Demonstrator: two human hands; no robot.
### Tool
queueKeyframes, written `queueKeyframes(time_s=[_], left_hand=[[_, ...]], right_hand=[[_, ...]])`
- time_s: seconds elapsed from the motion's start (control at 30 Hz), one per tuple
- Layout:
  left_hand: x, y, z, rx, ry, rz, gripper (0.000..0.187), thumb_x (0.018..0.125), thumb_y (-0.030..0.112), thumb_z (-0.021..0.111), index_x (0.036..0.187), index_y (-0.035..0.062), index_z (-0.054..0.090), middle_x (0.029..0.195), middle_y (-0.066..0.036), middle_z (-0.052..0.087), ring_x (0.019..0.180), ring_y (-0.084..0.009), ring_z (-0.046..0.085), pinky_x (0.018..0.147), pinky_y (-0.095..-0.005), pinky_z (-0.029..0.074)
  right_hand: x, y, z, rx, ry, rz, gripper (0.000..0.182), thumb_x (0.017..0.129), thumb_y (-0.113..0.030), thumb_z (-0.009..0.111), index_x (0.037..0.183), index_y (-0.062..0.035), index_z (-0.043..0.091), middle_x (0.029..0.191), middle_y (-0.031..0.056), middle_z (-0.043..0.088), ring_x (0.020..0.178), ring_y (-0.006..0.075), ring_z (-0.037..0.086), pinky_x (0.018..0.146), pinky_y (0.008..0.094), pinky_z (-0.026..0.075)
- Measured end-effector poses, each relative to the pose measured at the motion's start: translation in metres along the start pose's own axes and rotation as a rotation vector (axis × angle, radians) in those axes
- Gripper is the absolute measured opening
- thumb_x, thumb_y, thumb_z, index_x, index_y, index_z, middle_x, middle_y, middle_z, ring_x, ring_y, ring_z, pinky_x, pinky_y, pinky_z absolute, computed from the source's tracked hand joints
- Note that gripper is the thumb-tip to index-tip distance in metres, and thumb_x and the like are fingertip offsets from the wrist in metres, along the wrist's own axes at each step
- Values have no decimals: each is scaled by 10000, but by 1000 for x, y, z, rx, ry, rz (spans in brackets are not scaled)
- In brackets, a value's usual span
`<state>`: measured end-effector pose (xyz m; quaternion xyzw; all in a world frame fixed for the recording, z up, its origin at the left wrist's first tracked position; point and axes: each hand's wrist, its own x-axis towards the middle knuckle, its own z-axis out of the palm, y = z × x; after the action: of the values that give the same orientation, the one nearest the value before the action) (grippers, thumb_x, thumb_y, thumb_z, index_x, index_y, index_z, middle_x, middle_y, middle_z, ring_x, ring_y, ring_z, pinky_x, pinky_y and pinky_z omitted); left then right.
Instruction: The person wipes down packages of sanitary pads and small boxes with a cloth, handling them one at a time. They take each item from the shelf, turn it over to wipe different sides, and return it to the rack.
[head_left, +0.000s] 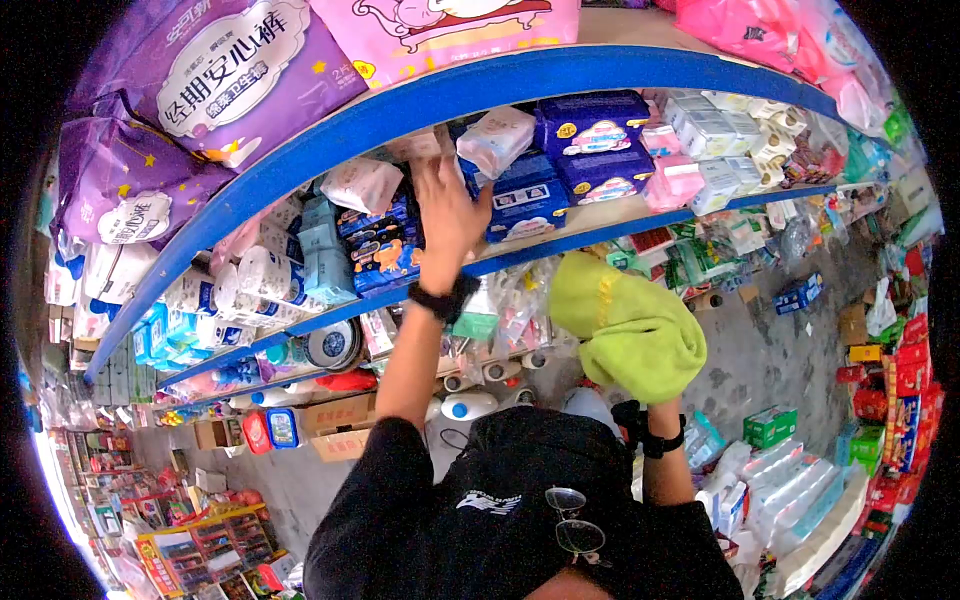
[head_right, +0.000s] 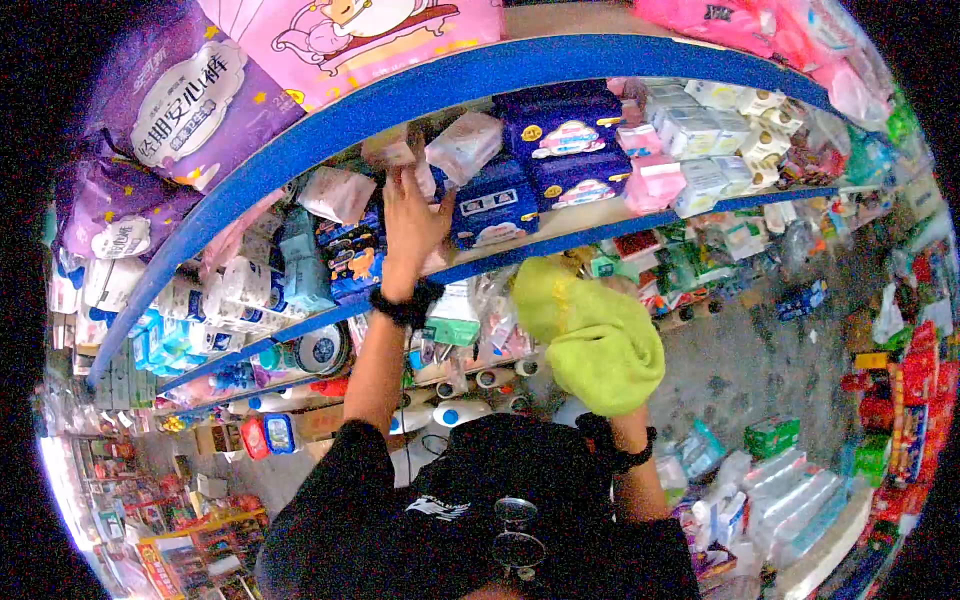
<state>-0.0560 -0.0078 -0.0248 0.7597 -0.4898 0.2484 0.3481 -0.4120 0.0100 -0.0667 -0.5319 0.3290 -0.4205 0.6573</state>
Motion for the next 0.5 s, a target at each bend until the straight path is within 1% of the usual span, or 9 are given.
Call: queueKeyframes(time_s=[0.07, 0.13, 0.17, 0.23, 0.27, 0.3, 0.37, 0.43, 0.5], left_hand=[[24, 1, 14, -64, 4, 41, 680, 670, 290, 707, 1165, -50, 390, 1107, -274, 442, 1040, -448, 411, 871, -459, 375], [42, 5, 21, 1, -307, -77, 778, 655, 289, 720, 1226, -54, 319, 1158, -292, 431, 1095, -463, 387, 907, -461, 372], [42, 2, 28, -11, -301, -67, 778, 655, 289, 720, 1226, -54, 319, 1158, -292, 431, 1095, -463, 387, 907, -461, 372], [48, -2, 37, -95, -104, -18, 785, 651, 355, 738, 1236, -4, 358, 965, -266, 583, 842, -419, 583, 718, -464, 480], [48, -1, 29, -277, -30, -30, 753, 663, 355, 731, 1232, 14, 375, 1021, -278, 562, 902, -420, 565, 755, -454, 474], [43, 5, 19, -244, -42, -153, 733, 686, 355, 713, 1222, -11, 371, 1077, -278, 530, 919, -430, 553, 756, -428, 478], [28, 11, -9, -221, 117, -107, 765, 688, 258, 719, 1247, -45, 294, 1154, -270, 456, 871, -376, 562, 722, -421, 473], [2, 33, -37, -763, 44, -370, 791, 685, 228, 738, 1266, -48, 279, 1153, -230, 474, 955, -308, 542, 769, -369, 467], [-30, 78, -82, -975, -43, -440, 838, 659, 188, 765, 1285, -48, 259, 1202, -193, 442, 1060, -262, 482, 839, -345, 448]], right_hand=[[-3, -1, -2, 2, 5, -2, 509, 779, -147, 642, 1224, -16, 432, 1217, 102, 478, 1077, 223, 489, 927, 344, 397], [-7, -2, -5, -2, 8, -4, 510, 780, -148, 641, 1225, -16, 431, 1218, 102, 477, 1077, 222, 488, 927, 344, 397], [-8, -3, -6, -7, 13, -5, 510, 780, -148, 641, 1226, -16, 430, 1219, 102, 476, 1078, 222, 488, 928, 344, 397], [-14, -4, -8, -16, 21, -5, 511, 781, -149, 640, 1227, -16, 428, 1220, 101, 475, 1078, 221, 487, 928, 344, 397], [-14, -5, -9, -23, 26, -12, 512, 782, -149, 640, 1228, -15, 428, 1221, 101, 475, 1079, 221, 487, 929, 344, 397], [-16, -5, -9, -28, 26, -18, 512, 782, -149, 640, 1228, -15, 427, 1222, 100, 474, 1079, 221, 487, 929, 344, 397], [-14, -10, -7, -47, 15, -62, 513, 783, -150, 639, 1229, -15, 426, 1223, 100, 473, 1080, 220, 486, 929, 345, 397], [-8, -17, 8, -98, -23, -140, 514, 784, -150, 638, 1231, -15, 424, 1224, 99, 473, 1081, 219, 486, 930, 345, 397], [-2, -25, 33, -195, -73, -255, 515, 784, -151, 638, 1232, -15, 423, 1225, 99, 472, 1082, 219, 485, 931, 345, 397]])
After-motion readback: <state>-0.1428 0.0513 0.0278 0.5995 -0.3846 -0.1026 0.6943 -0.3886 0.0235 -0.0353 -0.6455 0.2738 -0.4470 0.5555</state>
